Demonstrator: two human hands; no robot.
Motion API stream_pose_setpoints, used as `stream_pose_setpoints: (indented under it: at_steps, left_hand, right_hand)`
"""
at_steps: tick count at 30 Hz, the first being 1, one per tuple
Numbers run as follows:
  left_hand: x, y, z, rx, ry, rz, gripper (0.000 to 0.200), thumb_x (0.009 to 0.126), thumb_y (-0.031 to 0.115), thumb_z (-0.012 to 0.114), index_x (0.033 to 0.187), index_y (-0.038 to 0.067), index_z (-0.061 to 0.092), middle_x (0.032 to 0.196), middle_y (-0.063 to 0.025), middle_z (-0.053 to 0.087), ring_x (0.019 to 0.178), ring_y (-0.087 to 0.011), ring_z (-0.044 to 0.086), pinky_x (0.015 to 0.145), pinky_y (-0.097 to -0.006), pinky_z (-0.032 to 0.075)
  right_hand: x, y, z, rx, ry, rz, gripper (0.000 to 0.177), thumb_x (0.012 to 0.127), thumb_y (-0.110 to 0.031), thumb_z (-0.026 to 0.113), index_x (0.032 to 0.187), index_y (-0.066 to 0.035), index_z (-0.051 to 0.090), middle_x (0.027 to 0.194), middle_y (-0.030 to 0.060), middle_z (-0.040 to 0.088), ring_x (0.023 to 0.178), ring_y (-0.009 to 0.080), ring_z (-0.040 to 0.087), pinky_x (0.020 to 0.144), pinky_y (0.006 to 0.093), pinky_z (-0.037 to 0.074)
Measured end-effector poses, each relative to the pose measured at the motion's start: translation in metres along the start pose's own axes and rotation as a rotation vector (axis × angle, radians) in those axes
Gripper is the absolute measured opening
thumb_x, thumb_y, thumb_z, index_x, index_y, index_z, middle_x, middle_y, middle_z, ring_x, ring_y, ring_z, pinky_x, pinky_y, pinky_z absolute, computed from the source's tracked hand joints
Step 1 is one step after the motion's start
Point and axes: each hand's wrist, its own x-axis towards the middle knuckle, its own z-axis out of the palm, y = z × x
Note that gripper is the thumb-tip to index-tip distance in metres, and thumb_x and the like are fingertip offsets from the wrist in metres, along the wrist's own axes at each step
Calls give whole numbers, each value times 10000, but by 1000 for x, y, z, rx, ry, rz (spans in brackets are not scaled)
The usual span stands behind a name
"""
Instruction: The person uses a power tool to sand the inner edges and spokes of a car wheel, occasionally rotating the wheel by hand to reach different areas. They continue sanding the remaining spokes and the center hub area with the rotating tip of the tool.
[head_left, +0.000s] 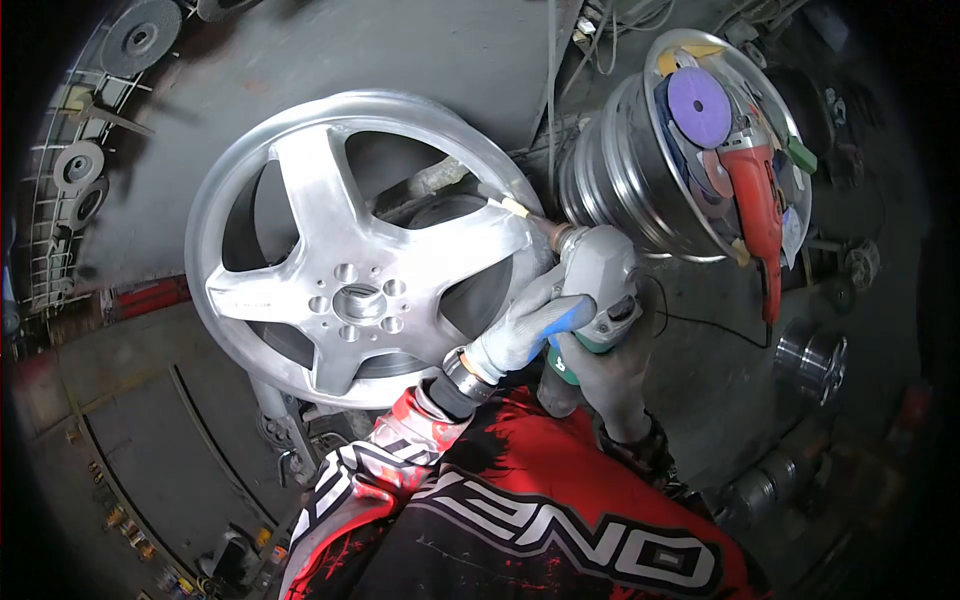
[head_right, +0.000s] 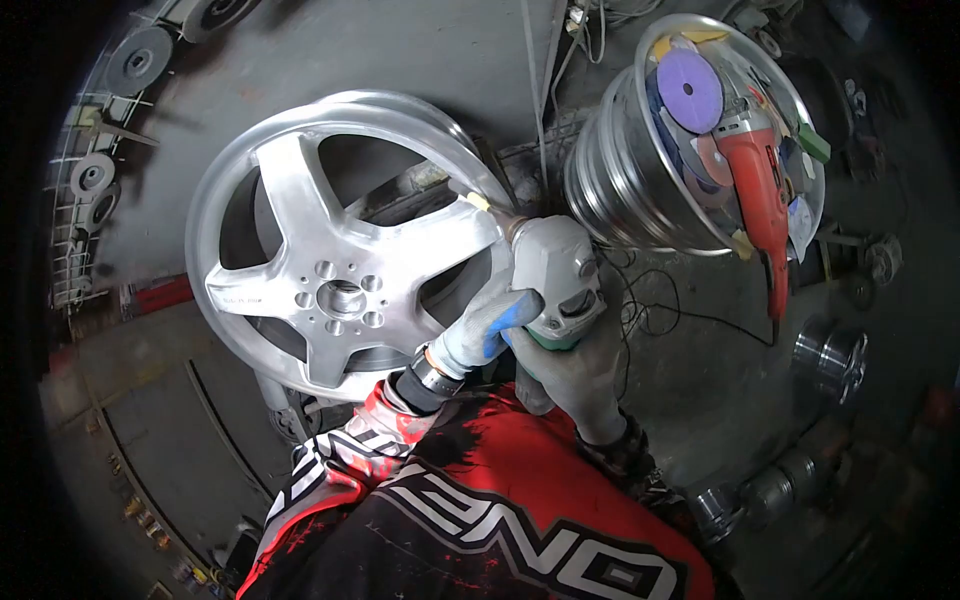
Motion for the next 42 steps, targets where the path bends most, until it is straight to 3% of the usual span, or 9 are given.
stream_pose_setpoints:
  at_steps: [3,6,9,15,23,27,29,32,42]
  left_hand:
    - [-4,-1,3,-215,-25,-148,551,978,255,556,1446,-5,422,1281,-92,584,1176,-155,516,1007,-296,399]
    - [-7,-11,2,47,49,7,557,974,263,558,1444,-4,426,1297,-102,577,1191,-169,514,1021,-308,394]
    - [-8,-12,-2,43,-14,-153,566,972,270,557,1447,-8,422,1332,-123,559,1225,-199,506,1048,-324,378]
    - [-3,-2,3,0,33,13,543,976,299,551,1423,7,452,1276,-93,580,1158,-167,533,985,-300,417]
    - [-2,5,5,-302,43,-354,495,983,298,555,1397,36,486,1216,-70,588,1085,-142,551,888,-286,463]
    - [-9,2,9,-35,18,-139,485,985,289,565,1397,45,489,1237,-77,581,1102,-139,547,883,-275,467]
    - [-14,-25,4,417,26,245,432,1000,271,556,1365,43,522,1261,-97,564,1097,-139,552,872,-278,475]
    - [-2,3,6,19,6,-211,385,1011,253,545,1318,19,558,1292,-123,545,1117,-149,557,884,-294,483]
    - [-6,-5,8,-37,46,-82,494,991,277,565,1398,13,472,1297,-106,575,1145,-168,537,983,-307,423]
  right_hand:
    - [-7,2,2,47,40,55,952,664,-79,869,1399,66,282,1198,192,566,1063,260,631,906,363,523]
    - [-7,2,1,43,36,103,918,664,-81,867,1376,58,305,1194,189,564,1069,268,628,908,370,521]
    - [1,-2,-2,154,-27,167,881,663,-77,865,1353,41,329,1195,185,560,1068,274,625,906,382,521]
    - [-4,-3,1,136,-11,117,860,663,-55,858,1344,19,338,1178,168,557,1051,254,621,886,386,521]
    - [-10,4,2,237,-7,167,899,681,-48,850,1387,37,300,1211,189,550,1091,259,612,915,375,516]
    - [-11,5,-1,317,6,214,919,686,-39,846,1407,38,281,1243,187,539,1112,256,604,926,373,512]
    - [-10,2,-7,219,-40,272,924,690,-39,846,1416,33,280,1261,180,536,1125,250,599,932,371,510]
    - [-9,8,-1,402,22,345,901,692,-42,848,1405,26,301,1239,174,547,1107,248,606,921,371,512]
    - [-12,12,1,347,-24,221,784,729,9,793,1358,27,325,1216,166,551,1091,227,607,906,361,515]
